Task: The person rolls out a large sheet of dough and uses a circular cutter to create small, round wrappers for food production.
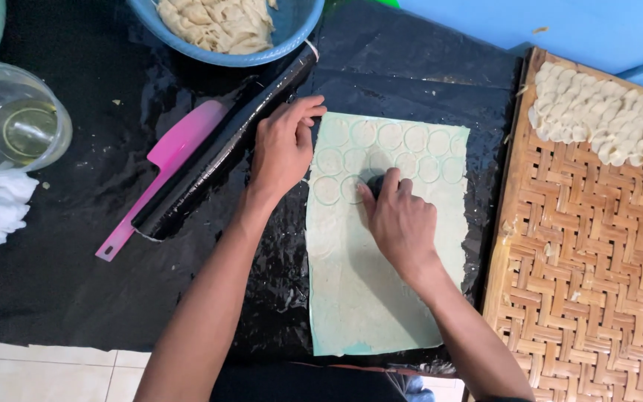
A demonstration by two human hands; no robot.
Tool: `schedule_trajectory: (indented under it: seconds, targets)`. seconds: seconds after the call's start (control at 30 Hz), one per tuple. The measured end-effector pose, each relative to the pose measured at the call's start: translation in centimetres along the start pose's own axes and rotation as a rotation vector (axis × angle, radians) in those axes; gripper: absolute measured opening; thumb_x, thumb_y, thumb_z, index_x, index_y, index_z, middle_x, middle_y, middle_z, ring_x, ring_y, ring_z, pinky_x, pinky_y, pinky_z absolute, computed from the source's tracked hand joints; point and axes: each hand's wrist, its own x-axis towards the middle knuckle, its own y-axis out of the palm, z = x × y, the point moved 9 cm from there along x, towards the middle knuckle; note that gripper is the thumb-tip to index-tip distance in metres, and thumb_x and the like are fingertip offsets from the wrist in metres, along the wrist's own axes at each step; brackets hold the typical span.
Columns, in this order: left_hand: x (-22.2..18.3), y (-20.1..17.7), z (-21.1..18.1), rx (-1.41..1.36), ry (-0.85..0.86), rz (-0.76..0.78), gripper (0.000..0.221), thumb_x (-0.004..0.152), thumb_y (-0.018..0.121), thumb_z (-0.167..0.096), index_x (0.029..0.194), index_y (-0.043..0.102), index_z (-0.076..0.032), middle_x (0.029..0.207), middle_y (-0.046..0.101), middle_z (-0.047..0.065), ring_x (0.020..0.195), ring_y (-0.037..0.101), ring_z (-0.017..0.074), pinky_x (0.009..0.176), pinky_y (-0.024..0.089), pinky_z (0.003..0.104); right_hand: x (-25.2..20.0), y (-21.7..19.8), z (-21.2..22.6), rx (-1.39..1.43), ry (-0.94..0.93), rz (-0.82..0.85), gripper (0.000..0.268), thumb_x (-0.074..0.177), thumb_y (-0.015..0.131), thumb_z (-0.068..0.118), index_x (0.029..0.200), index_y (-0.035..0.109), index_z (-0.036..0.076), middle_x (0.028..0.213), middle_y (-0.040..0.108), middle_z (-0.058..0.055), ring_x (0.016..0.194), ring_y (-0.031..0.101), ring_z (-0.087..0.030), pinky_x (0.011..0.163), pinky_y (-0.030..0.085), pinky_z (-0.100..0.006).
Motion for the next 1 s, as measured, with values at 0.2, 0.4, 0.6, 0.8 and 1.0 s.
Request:
schedule_trajectory:
  seconds: [0.2,0.4,0.6,0.8,1.0]
  targets:
    - [-0.2,0.1,-0.1,0.031,0.010,0.007,0.043,0.089,0.052,0.017,0.126,0.065,-0.002,0.113,0.078,0.011,0.092,0.074,0.0250,0.077,0.060,0.034,-0.2,-2.1,0.7,0.058,-0.209,-0.033,0.049,0.101,0.054,0.047,0.114,0.051,-0.001,0.080,0.063,-0.018,0.052,0.066,-0.035,0.040,0.049,-0.045]
    - [-0.1,-0.1,-0.4,0.064,0.053,-0.006,0.046,0.086,0.052,0.018,0.126,0.065,-0.001,0.112,0.078,0.011,0.093,0.074,0.0254,0.078,0.060,0.034,0.1,0.1,-0.7,0.232,0.002,0.260,0.051,0.106,0.045,0.048,0.122,0.044,-0.001,0.090,0.066,-0.023,0.053,0.069,-0.034,0.043,0.056,-0.044]
    - [0.0,-0.1,-0.2,0.025,0.017,-0.004,0.045,0.087,0.052,0.017,0.126,0.065,-0.002,0.113,0.077,0.011,0.092,0.074,0.0244,0.076,0.060,0.033,-1.6,-2.2,-4.9,0.300,0.046,0.004,0.055,0.104,0.052,0.044,0.131,0.043,-0.003,0.097,0.071,-0.028,0.064,0.071,-0.041,0.053,0.056,-0.048]
    - [-0.1,0.0,-0.1,0.040,0.013,0.004,0.046,0.086,0.052,0.018,0.126,0.065,-0.002,0.112,0.077,0.011,0.092,0.073,0.0249,0.076,0.060,0.034,-1.7,-2.8,-3.5,0.243,-0.068,-0.076,0.053,0.100,0.056,0.045,0.122,0.047,-0.003,0.093,0.069,-0.025,0.060,0.069,-0.041,0.047,0.054,-0.048]
    - [-0.1,0.1,-0.2,0.029,0.031,0.003,0.043,0.088,0.054,0.017,0.125,0.065,-0.002,0.113,0.078,0.011,0.093,0.074,0.0247,0.077,0.060,0.034,-0.6,0.5,-4.0,0.001,0.164,0.141,0.056,0.110,0.047,0.053,0.115,0.048,-0.003,0.080,0.067,-0.021,0.053,0.069,-0.034,0.043,0.052,-0.045]
